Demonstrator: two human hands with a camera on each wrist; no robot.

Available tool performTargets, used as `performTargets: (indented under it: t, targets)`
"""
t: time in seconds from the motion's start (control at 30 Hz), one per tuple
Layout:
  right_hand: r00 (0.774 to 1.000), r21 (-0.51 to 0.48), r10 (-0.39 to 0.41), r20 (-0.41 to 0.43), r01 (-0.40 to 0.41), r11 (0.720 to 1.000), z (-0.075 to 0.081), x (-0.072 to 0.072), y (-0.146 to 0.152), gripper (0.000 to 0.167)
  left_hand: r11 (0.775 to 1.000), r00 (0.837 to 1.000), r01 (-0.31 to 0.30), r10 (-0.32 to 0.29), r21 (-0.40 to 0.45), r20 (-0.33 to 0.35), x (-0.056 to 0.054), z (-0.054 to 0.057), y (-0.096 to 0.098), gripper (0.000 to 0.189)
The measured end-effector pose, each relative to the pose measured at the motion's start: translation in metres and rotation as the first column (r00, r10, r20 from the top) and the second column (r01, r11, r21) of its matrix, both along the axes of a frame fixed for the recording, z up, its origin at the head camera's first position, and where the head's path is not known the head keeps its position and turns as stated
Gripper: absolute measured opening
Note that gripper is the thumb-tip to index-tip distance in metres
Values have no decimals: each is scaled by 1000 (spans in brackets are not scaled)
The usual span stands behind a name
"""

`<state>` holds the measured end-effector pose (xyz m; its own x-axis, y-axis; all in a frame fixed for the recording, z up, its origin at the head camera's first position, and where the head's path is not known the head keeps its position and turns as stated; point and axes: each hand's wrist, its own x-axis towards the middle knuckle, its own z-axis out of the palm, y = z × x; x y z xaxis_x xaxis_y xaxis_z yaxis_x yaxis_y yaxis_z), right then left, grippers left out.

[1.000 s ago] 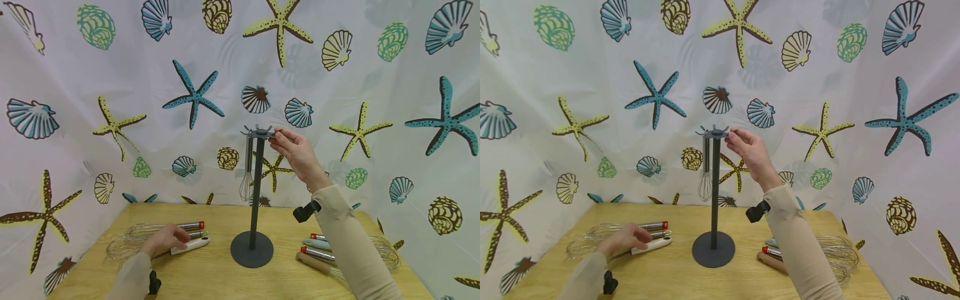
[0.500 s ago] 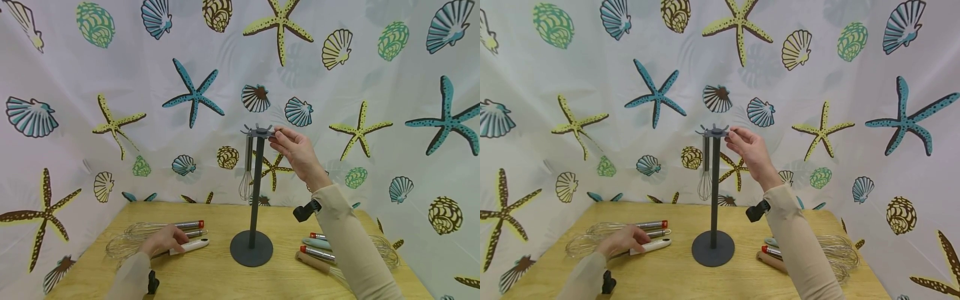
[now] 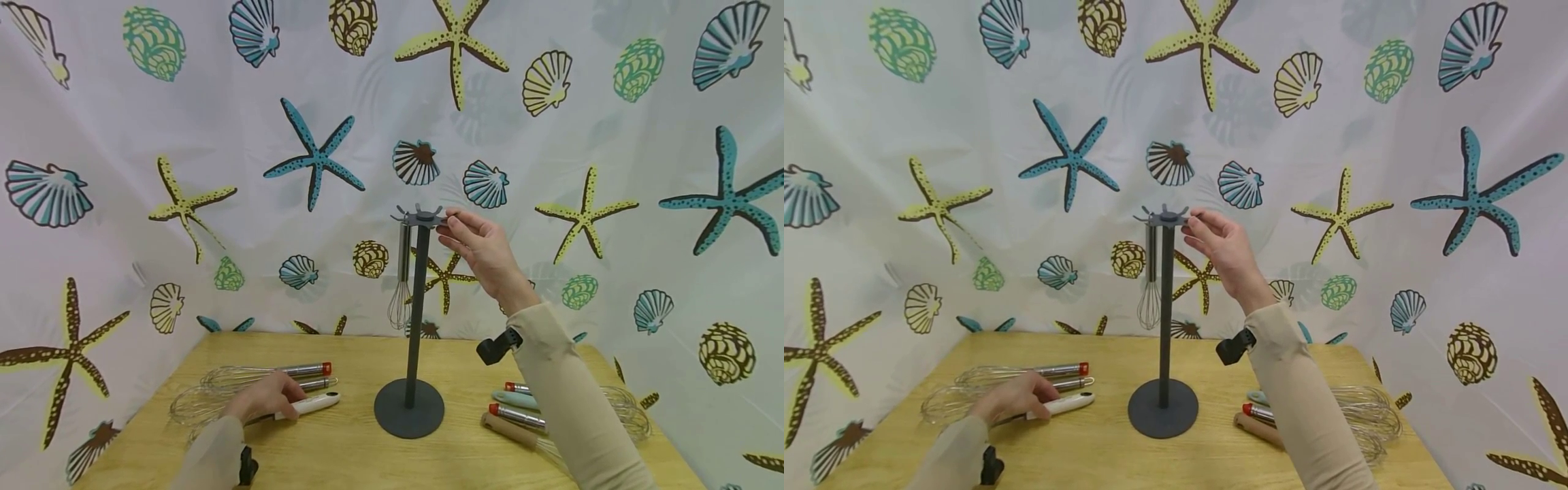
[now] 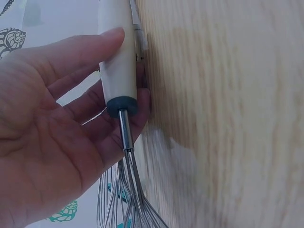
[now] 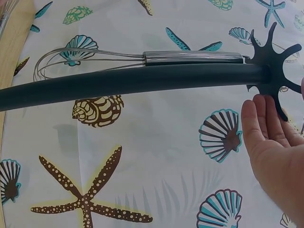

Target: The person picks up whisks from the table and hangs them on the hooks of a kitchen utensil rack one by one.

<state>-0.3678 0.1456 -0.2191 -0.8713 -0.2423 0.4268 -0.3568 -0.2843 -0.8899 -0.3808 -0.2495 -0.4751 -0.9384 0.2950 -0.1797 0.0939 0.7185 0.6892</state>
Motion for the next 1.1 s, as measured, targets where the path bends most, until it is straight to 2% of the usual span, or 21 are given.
performTargets:
  t: [0.17,0.33,0.47,0.63,0.8,1.1]
  targets:
    - [1000,-15,7,2,-7,1000,0,-1,0,51,1000,1000,-7,7,10,4,-1,1,1,30]
    - [1000,-21,3,6,-3,1000,-1,-1,-1,34,999,1000,-15,14,29,14,1,2,3,30]
    - [1000,-21,-2,5,2,1000,-1,-1,-1,22,999,1000,-16,16,47,-7,2,4,5,31]
    - [1000,-18,-7,-4,7,1000,-2,-1,0,35,996,1000,2,0,90,-29,3,8,6,33]
    - [1000,-13,-12,4,12,1000,-3,-2,0,49,988,997,62,-56,144,-50,2,12,9,34]
    - [999,9,-33,2,33,999,-3,-3,-1,46,971,995,33,-10,238,-98,0,22,19,40]
